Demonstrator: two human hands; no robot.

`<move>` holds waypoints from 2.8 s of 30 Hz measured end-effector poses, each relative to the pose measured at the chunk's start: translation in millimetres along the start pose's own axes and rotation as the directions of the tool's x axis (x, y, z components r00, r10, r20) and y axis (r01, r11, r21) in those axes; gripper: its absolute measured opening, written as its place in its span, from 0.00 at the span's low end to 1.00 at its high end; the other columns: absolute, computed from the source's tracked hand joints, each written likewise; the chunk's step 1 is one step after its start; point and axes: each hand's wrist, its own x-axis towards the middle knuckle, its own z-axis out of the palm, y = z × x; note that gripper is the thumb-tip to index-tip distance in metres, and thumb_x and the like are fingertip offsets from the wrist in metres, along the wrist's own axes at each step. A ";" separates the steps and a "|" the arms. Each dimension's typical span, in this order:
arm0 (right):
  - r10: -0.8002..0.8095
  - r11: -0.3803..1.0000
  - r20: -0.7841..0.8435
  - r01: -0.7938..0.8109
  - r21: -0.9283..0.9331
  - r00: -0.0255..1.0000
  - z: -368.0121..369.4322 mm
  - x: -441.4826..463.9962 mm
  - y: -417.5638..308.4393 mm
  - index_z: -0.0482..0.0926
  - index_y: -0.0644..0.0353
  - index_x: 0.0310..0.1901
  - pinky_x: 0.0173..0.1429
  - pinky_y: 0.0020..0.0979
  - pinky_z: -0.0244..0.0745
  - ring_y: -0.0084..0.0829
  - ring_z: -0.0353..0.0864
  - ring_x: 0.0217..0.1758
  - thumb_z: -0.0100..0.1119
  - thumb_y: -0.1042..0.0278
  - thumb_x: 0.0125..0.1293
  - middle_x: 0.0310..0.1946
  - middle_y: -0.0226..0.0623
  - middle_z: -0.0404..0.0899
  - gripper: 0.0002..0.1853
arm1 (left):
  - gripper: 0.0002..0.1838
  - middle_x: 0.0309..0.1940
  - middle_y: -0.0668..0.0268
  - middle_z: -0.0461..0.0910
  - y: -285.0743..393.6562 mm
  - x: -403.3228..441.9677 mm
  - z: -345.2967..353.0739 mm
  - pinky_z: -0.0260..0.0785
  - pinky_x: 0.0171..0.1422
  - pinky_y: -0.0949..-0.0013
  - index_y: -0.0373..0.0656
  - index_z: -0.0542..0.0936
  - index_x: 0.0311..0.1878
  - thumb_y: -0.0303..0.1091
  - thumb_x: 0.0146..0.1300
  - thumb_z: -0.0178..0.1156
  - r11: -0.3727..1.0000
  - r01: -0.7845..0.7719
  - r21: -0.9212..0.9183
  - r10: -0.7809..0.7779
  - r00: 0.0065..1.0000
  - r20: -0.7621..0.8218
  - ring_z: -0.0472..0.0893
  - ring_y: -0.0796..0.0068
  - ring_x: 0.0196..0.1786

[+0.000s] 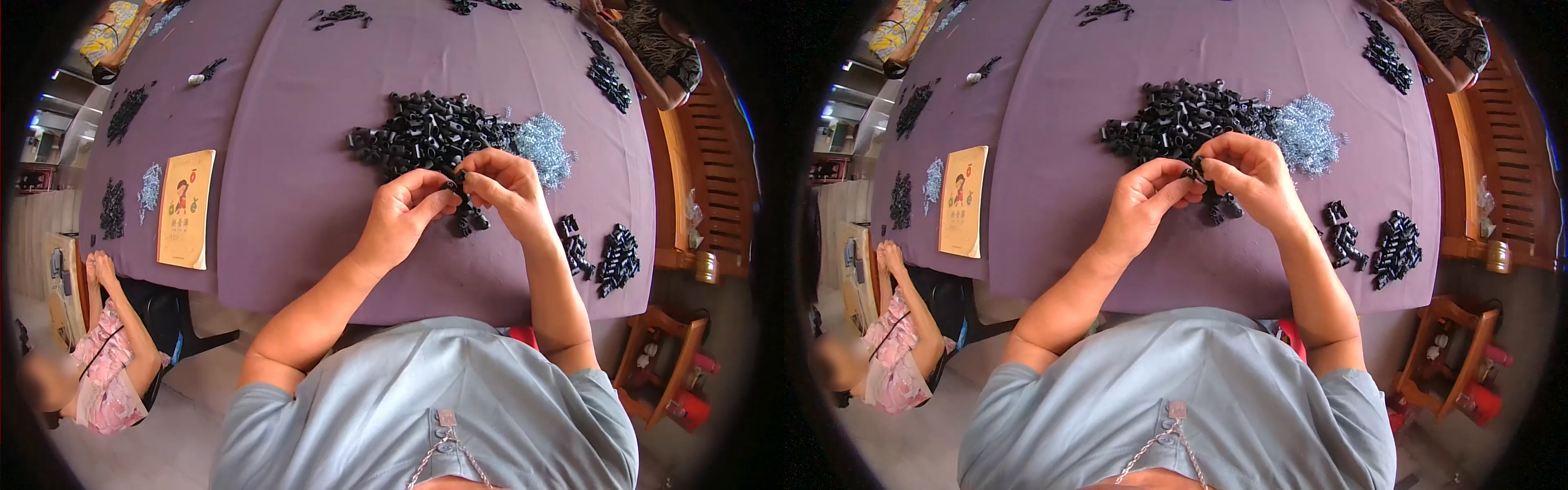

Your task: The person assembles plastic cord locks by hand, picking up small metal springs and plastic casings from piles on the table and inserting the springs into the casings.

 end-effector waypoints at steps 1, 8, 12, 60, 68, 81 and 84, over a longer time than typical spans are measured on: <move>0.001 1.000 0.003 -0.001 0.003 1.000 -0.2 -0.7 1.0 0.83 0.65 0.41 0.36 0.20 0.71 0.15 0.76 0.31 0.61 0.72 0.67 0.30 0.26 0.81 0.07 | 0.10 0.43 0.62 0.86 0.2 0.4 0.8 0.78 0.55 0.70 0.36 0.79 0.53 0.30 0.74 0.59 1.000 0.000 0.003 0.000 1.000 0.002 0.86 0.74 0.46; 0.002 0.999 0.049 -0.004 0.042 0.999 -1.5 -1.7 12.5 0.83 0.66 0.42 0.34 0.19 0.70 0.13 0.76 0.31 0.61 0.73 0.68 0.30 0.25 0.82 0.06 | 0.10 0.43 0.61 0.86 0.6 -0.2 2.8 0.78 0.55 0.70 0.35 0.79 0.53 0.29 0.74 0.59 0.999 0.001 0.040 -0.001 1.000 0.007 0.86 0.74 0.46; 0.004 0.999 0.062 -0.006 0.031 0.998 -4.5 -1.8 16.2 0.82 0.66 0.42 0.34 0.18 0.70 0.13 0.78 0.33 0.60 0.73 0.68 0.31 0.27 0.83 0.06 | 0.10 0.43 0.61 0.86 -0.9 0.5 2.3 0.78 0.54 0.70 0.34 0.79 0.53 0.28 0.73 0.59 0.999 0.002 0.051 -0.002 1.000 0.000 0.86 0.74 0.46; -0.082 0.954 -0.067 0.059 -0.294 0.994 6.4 -8.2 16.8 0.84 0.69 0.44 0.35 0.23 0.77 0.18 0.83 0.30 0.62 0.76 0.66 0.28 0.33 0.83 0.07 | 0.07 0.38 0.69 0.85 -3.3 0.0 -0.4 0.75 0.47 0.78 0.36 0.82 0.50 0.25 0.71 0.62 0.929 -0.136 0.344 0.163 0.985 -0.050 0.82 0.84 0.42; -0.041 0.968 -0.059 0.025 -0.249 0.997 5.5 -9.7 12.1 0.84 0.69 0.45 0.36 0.22 0.77 0.18 0.82 0.32 0.62 0.76 0.67 0.31 0.32 0.84 0.08 | 0.08 0.40 0.68 0.85 -2.6 -0.2 -1.6 0.76 0.50 0.76 0.35 0.82 0.50 0.25 0.71 0.62 0.938 -0.111 0.329 0.128 0.991 -0.031 0.83 0.82 0.44; -0.010 0.977 -0.037 0.002 -0.213 0.999 3.2 -8.8 11.5 0.84 0.68 0.44 0.36 0.21 0.77 0.17 0.82 0.32 0.62 0.76 0.67 0.30 0.31 0.84 0.07 | 0.08 0.41 0.66 0.85 -2.8 -0.4 -0.7 0.78 0.52 0.74 0.35 0.81 0.51 0.25 0.72 0.61 0.960 -0.074 0.270 0.086 0.996 -0.035 0.84 0.80 0.45; -0.035 0.967 -0.049 0.022 -0.253 0.998 4.9 -9.1 11.4 0.84 0.69 0.42 0.36 0.23 0.77 0.18 0.82 0.32 0.63 0.77 0.66 0.30 0.32 0.84 0.06 | 0.09 0.41 0.66 0.85 -3.7 -1.7 1.4 0.78 0.51 0.74 0.35 0.81 0.51 0.25 0.72 0.61 0.959 -0.106 0.262 0.120 0.992 -0.037 0.84 0.80 0.44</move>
